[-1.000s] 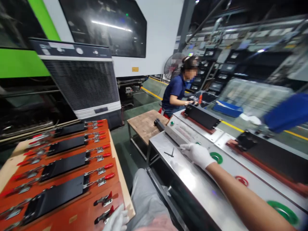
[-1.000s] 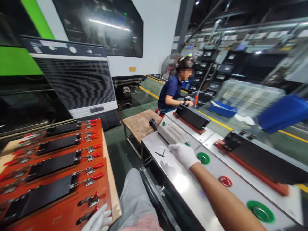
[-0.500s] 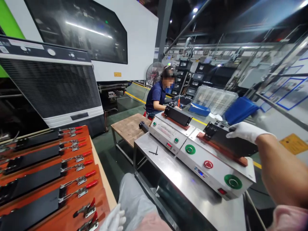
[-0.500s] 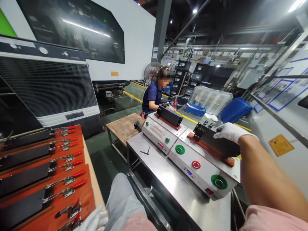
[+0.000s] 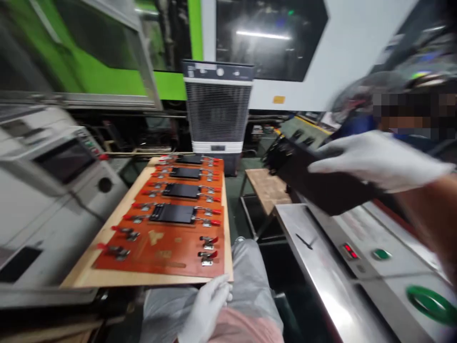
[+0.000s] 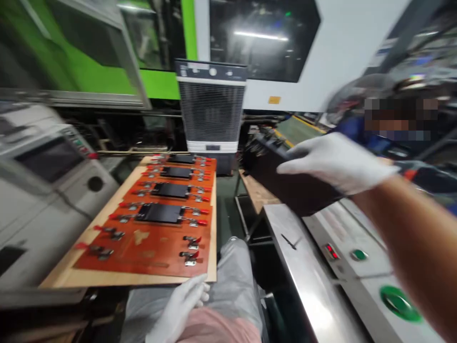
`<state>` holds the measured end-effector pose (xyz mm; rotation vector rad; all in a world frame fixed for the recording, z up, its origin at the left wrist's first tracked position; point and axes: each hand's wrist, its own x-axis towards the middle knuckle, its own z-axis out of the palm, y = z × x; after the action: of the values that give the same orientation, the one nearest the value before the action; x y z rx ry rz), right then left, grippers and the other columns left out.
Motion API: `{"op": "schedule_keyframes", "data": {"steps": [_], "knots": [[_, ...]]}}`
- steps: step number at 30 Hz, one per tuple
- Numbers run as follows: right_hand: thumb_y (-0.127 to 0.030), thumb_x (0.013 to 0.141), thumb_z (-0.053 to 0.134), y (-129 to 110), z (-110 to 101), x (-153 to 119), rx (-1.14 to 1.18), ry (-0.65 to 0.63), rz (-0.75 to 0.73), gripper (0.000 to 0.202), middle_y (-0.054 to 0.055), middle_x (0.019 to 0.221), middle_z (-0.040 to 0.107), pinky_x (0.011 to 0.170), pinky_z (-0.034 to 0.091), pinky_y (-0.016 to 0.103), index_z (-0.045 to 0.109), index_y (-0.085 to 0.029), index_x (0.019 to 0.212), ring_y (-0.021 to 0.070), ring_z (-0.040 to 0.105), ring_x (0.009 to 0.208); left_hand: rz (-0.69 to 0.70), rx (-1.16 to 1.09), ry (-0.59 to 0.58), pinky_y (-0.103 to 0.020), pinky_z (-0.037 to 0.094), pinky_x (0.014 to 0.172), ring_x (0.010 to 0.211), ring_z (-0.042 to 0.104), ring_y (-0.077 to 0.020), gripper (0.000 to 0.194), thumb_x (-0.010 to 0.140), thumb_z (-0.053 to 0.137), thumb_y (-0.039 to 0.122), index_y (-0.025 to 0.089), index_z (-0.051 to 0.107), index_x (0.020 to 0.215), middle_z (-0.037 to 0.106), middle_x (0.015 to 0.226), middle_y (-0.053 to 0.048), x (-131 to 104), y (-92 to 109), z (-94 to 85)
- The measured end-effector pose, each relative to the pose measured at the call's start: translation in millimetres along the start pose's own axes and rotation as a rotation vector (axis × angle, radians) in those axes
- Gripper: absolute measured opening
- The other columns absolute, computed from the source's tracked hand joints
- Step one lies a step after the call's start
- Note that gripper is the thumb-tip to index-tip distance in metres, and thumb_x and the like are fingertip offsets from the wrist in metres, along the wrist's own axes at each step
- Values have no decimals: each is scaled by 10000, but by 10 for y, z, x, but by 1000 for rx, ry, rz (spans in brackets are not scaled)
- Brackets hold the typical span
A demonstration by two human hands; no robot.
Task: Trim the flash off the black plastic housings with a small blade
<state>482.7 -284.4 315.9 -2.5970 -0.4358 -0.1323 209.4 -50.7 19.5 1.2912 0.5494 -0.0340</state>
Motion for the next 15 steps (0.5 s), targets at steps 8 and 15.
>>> {"op": "schedule_keyframes", "data": {"steps": [8,15], "knots": [[-335,529,836,-1856,3249,150,484,-949,-153,250,0,619,660,552,453,233,702,-152,634,134,570,579,-37,-84,412,-316,515,728,833,655,-232,638,697,676,575,112,678,1136,711,961,-136,-328,-213,-614],[-335,466,798,-1992,4504,-141,442,-1182,-237,296,-66,446,459,533,353,246,555,-167,455,110,442,532,-239,-465,584,-284,495,546,624,651,-199,631,513,797,634,163,729,927,699,718,-88,-263,-820,-1152]]}}
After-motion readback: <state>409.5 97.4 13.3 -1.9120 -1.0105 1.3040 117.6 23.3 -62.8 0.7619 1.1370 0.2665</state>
